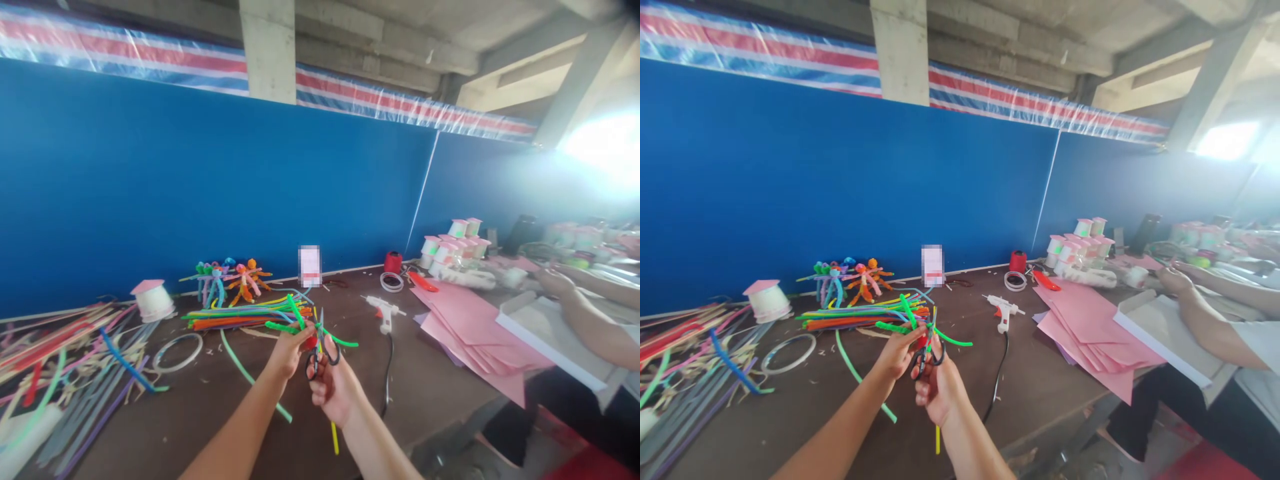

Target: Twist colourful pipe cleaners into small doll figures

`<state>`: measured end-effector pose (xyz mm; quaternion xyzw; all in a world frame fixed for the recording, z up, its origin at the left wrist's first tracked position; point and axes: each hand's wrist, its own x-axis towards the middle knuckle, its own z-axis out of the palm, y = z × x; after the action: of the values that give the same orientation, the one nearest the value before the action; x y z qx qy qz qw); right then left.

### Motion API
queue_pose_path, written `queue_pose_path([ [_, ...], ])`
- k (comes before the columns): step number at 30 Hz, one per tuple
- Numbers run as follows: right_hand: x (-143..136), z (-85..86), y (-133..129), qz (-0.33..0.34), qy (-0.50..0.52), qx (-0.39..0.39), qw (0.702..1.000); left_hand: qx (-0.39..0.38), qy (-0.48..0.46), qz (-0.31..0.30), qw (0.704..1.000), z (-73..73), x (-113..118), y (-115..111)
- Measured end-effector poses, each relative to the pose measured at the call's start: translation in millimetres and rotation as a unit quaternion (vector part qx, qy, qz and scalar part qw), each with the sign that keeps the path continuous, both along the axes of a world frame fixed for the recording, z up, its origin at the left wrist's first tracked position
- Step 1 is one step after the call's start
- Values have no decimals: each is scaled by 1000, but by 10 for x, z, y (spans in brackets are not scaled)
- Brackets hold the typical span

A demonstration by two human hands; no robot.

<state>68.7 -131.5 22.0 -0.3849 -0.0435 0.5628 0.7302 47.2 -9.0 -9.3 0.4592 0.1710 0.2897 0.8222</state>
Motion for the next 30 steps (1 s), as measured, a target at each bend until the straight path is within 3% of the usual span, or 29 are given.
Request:
queue_pose_path([
  [26,-94,-105,100,-127,-63,-39,989,-12,56,18,998,81,-6,-73],
  [30,-83,-77,69,-89,-50,-47,994,-19,57,25,998,87,-9,-72],
])
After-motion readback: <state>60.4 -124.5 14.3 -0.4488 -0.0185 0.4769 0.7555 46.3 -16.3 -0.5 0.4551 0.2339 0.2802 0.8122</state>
